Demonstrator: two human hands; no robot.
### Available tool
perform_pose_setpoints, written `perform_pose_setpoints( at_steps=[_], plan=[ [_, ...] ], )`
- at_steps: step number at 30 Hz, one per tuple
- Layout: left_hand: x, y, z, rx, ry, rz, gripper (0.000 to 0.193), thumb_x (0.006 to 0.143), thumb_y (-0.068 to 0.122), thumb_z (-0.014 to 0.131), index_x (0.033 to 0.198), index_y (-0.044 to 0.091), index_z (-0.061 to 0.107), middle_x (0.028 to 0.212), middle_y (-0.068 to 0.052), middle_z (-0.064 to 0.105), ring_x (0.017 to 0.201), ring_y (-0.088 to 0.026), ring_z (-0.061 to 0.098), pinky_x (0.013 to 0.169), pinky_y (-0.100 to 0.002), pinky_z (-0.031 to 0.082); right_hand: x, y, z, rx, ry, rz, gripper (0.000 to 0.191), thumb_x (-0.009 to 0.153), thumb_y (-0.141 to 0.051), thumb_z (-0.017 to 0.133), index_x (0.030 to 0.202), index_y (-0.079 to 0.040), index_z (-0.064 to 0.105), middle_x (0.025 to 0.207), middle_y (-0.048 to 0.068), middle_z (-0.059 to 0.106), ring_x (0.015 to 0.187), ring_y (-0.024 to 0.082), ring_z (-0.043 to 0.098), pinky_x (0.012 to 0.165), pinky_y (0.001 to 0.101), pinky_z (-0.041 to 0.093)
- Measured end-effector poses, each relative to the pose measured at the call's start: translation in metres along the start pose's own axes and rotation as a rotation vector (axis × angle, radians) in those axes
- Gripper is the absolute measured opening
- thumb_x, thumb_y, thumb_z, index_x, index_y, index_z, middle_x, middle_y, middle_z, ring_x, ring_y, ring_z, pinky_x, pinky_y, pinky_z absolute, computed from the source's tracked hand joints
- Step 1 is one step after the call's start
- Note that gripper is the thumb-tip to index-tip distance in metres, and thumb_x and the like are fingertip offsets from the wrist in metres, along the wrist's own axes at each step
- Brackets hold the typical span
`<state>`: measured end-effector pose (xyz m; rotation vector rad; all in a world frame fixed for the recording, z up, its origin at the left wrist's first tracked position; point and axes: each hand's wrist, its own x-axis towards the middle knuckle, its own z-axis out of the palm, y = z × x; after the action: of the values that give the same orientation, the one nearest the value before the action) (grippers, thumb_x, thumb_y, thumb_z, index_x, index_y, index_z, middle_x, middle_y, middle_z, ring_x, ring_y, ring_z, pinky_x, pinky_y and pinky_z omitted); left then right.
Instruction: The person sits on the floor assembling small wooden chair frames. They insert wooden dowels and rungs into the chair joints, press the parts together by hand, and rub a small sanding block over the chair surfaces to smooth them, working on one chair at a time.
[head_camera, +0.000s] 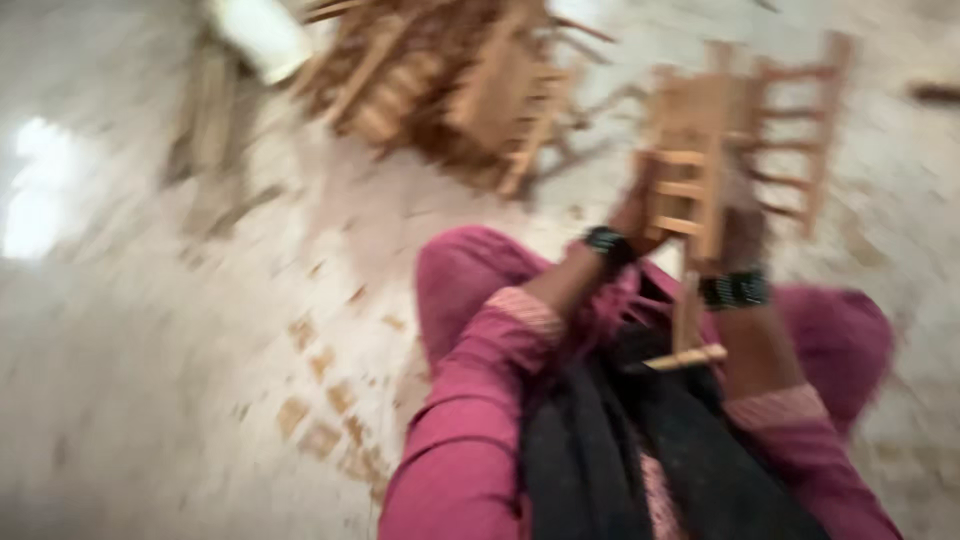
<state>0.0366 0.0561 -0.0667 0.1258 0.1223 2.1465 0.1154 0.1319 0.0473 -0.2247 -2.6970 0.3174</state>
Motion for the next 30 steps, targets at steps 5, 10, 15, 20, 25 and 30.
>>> perform_pose_setpoints(
  at_steps=[5,10,15,20,25,30],
  plan=[
    [0.001,0.003,0.006,0.139,0.189,0.018,0.069,0.096,0.069,0.053,0.145,0.021,0.048,0.127,-0.003,0.064,0.108,-0.020,0.064,0.086,-0.042,0.057,0.016,0.002,0.008,0.008,-0.032,-0.068,0.053,0.096,-0.007,0.057,0.149,0.000,0.053,0.156,0.022,0.052,0.143,0.035,0.053,0.115,0.0425,0.048],
    [0.000,0.000,-0.015,-0.181,0.010,0.026,0.070,0.111,0.072,0.055,0.137,0.008,0.057,0.118,-0.010,0.065,0.103,-0.024,0.065,0.087,-0.043,0.058,-0.029,-0.002,0.026,0.115,0.117,-0.283,0.053,0.094,-0.007,0.057,0.146,-0.001,0.054,0.155,0.023,0.052,0.139,0.039,0.056,0.113,0.0456,0.052],
    [-0.006,-0.003,-0.015,-0.130,0.193,-0.046,0.070,0.089,0.071,0.056,0.128,0.013,0.059,0.116,-0.005,0.069,0.102,-0.022,0.070,0.091,-0.041,0.060,-0.011,0.018,0.021,-0.061,-0.098,-0.178,0.074,0.083,0.000,0.055,0.156,0.004,0.044,0.160,0.026,0.046,0.147,0.040,0.048,0.117,0.0459,0.047],
    [-0.024,0.009,0.004,-0.284,-0.100,-0.048,0.069,0.114,0.061,0.056,0.155,0.005,0.054,0.131,-0.010,0.068,0.101,-0.022,0.068,0.088,-0.037,0.058,-0.007,0.003,0.002,0.016,-0.136,-0.168,0.078,0.085,-0.023,0.061,0.152,0.010,0.038,0.162,0.032,0.035,0.154,0.041,0.029,0.129,0.0495,0.021],
    [-0.022,0.003,0.008,-0.052,0.187,-0.058,0.063,0.097,0.067,0.056,0.131,0.014,0.060,0.112,-0.003,0.070,0.099,-0.021,0.070,0.083,-0.038,0.058,0.015,0.001,-0.002,-0.054,-0.095,-0.168,0.085,0.083,-0.037,0.064,0.146,0.014,0.039,0.154,0.034,0.037,0.147,0.048,0.029,0.123,0.0535,0.018],
    [-0.017,0.008,-0.007,0.055,0.253,-0.072,0.056,0.095,0.065,0.058,0.124,0.017,0.061,0.103,-0.002,0.070,0.093,-0.021,0.070,0.080,-0.039,0.058,0.013,0.004,-0.010,-0.301,-0.144,-0.164,0.080,0.085,-0.024,0.059,0.152,0.012,0.035,0.161,0.031,0.036,0.155,0.043,0.026,0.129,0.0463,0.020]
  ],
)
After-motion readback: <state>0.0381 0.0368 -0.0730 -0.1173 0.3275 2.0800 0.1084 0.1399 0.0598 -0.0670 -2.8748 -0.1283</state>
